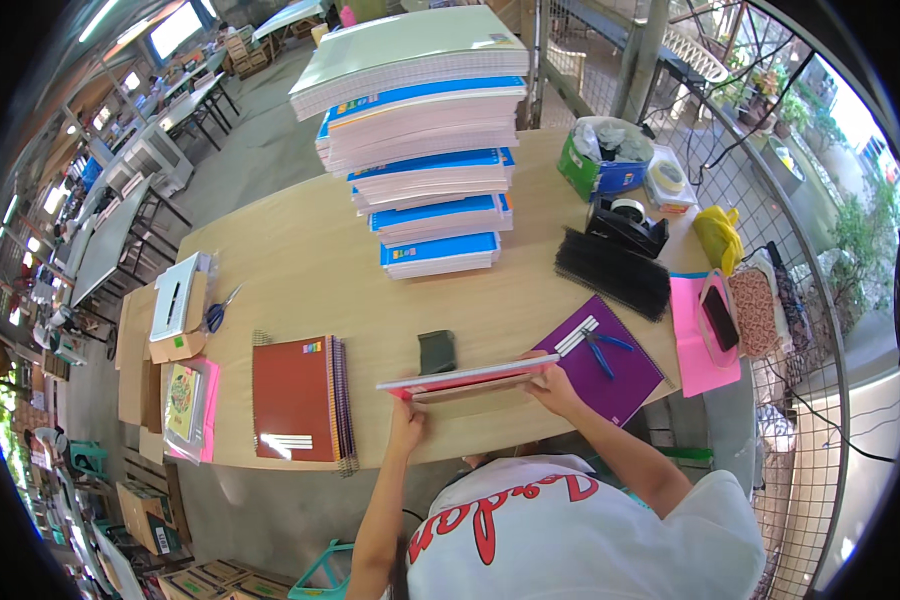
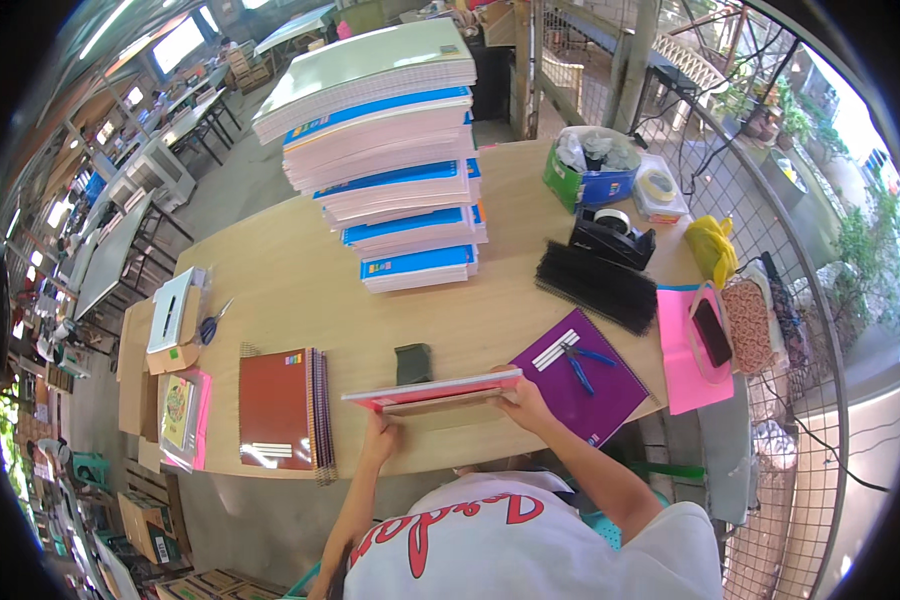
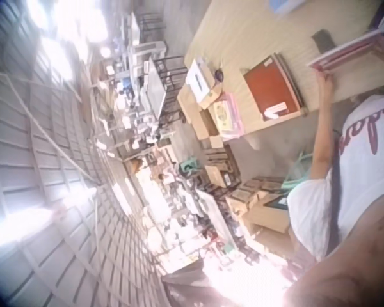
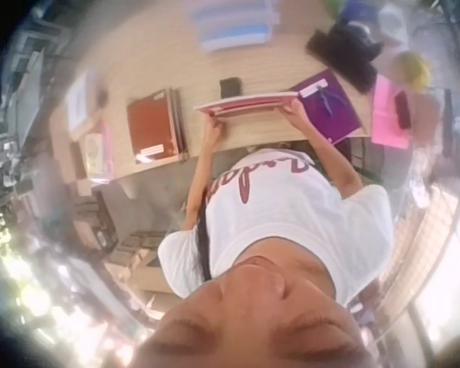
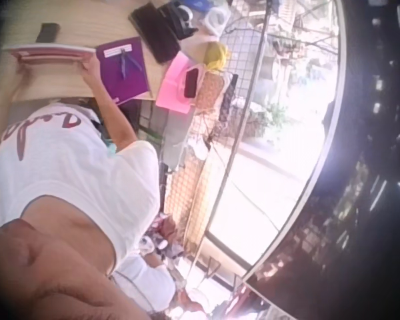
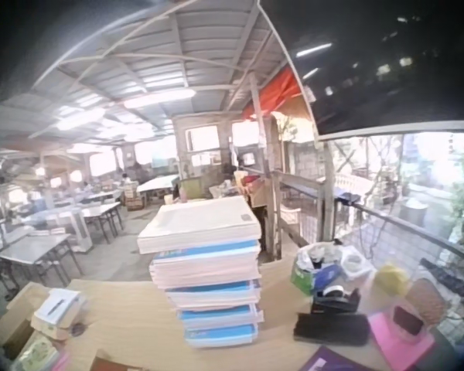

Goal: The person takes spiral notebooks from a stack, uses a tool to cut or trim the ends of the spiral binding, and smooths the binding by hand.

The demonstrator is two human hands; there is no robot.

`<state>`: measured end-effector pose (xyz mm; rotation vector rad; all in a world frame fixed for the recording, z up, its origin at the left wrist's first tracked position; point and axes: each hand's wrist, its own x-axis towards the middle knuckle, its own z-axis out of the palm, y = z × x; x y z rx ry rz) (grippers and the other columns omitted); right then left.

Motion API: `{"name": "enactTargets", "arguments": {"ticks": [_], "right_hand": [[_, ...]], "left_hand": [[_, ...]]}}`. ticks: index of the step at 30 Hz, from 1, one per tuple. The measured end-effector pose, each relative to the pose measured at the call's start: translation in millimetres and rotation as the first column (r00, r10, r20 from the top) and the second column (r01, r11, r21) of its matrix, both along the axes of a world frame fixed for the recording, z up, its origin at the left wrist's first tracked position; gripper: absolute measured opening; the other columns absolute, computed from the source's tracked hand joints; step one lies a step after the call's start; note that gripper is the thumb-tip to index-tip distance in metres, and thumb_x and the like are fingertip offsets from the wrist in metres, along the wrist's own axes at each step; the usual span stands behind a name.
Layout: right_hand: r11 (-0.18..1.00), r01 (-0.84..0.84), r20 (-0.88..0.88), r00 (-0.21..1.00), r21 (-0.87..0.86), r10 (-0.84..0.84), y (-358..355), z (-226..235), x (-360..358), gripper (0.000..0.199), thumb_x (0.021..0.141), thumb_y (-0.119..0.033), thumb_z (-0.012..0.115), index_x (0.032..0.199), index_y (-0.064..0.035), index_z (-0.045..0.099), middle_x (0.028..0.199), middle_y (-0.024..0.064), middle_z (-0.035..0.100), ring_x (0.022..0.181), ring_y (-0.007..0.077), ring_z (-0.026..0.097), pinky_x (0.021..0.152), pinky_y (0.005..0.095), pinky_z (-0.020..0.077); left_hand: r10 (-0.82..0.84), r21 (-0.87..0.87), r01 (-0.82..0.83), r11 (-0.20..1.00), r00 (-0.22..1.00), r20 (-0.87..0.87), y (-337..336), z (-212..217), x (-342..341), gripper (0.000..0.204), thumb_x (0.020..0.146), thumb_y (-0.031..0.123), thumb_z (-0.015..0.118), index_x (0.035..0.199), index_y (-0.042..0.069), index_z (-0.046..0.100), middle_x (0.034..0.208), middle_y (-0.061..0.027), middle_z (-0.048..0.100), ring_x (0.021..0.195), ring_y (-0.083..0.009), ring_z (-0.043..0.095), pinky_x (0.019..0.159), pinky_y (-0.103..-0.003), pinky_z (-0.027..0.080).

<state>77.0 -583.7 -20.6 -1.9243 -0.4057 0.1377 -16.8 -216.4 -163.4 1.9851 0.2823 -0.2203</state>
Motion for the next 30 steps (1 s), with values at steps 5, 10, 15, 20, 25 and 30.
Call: {"name": "enactTargets", "arguments": {"ticks": [5,10,15,20,25,30], "right_hand": [[0.994,0.035,-0.071,0.997,0.100,-0.028,-26,-59,8,0.042,0.082,-0.010,0.078,0.120,-0.0030,0.062,0.116,0.0127,0.066,0.109,0.0277,0.063,0.095,0.0362,0.0487],[0.990,-0.131,-0.017,0.991,-0.051,0.131,-71,-10,64,0.054,0.074,-0.011,0.081,0.123,-0.0071,0.060,0.122,0.0113,0.064,0.109,0.0225,0.063,0.094,0.0362,0.0495],[0.574,0.523,0.493,0.841,-0.630,-0.224,-124,-51,158,0.017,0.078,-0.011,0.069,0.094,-0.0080,0.062,0.101,0.0099,0.056,0.097,0.0305,0.056,0.078,0.0449,0.0472],[0.585,0.538,0.615,0.784,-0.607,-0.083,-139,-41,164,0.016,0.082,-0.012,0.063,0.097,-0.0074,0.061,0.107,0.0095,0.052,0.103,0.0292,0.053,0.083,0.0467,0.0450],[0.777,0.329,0.547,0.837,-0.537,0.024,-167,36,166,0.028,0.084,-0.005,0.061,0.112,-0.0099,0.065,0.098,0.0105,0.057,0.094,0.0318,0.059,0.080,0.0441,0.0491],[0.921,-0.350,0.380,0.839,-0.172,0.390,-122,106,102,0.035,0.079,0.002,0.068,0.111,-0.0112,0.073,0.087,0.0091,0.065,0.077,0.0277,0.065,0.066,0.0373,0.0527]], "left_hand": [[-0.037,0.218,-0.374,0.902,0.434,0.900,-171,232,18,0.065,0.085,0.012,0.065,0.145,0.003,0.041,0.142,-0.0237,0.042,0.122,-0.0263,0.054,0.111,-0.051,0.029],[-0.448,0.707,-0.114,0.698,0.701,0.555,-213,264,69,0.042,0.087,0.008,0.063,0.129,0.010,0.059,0.117,-0.0124,0.064,0.108,-0.0246,0.061,0.107,-0.050,0.033],[-0.381,0.556,-0.069,0.828,0.659,0.649,-226,243,78,0.021,0.084,0.003,0.066,0.103,0.013,0.069,0.097,-0.0015,0.069,0.091,-0.0204,0.064,0.095,-0.042,0.039],[-0.350,0.540,-0.117,0.834,0.643,0.681,-230,247,80,0.020,0.083,0.007,0.070,0.101,0.014,0.068,0.096,-0.0008,0.068,0.088,-0.0203,0.063,0.084,-0.038,0.039],[-0.347,0.556,-0.174,0.813,0.622,0.701,-237,243,80,0.018,0.081,0.012,0.075,0.098,0.014,0.067,0.093,-0.0009,0.067,0.086,-0.0206,0.062,0.082,-0.037,0.040],[-0.313,0.486,-0.121,0.865,0.627,0.714,-241,243,79,0.018,0.080,0.010,0.074,0.095,0.014,0.066,0.091,-0.0006,0.066,0.083,-0.0215,0.061,0.080,-0.038,0.040]]}}
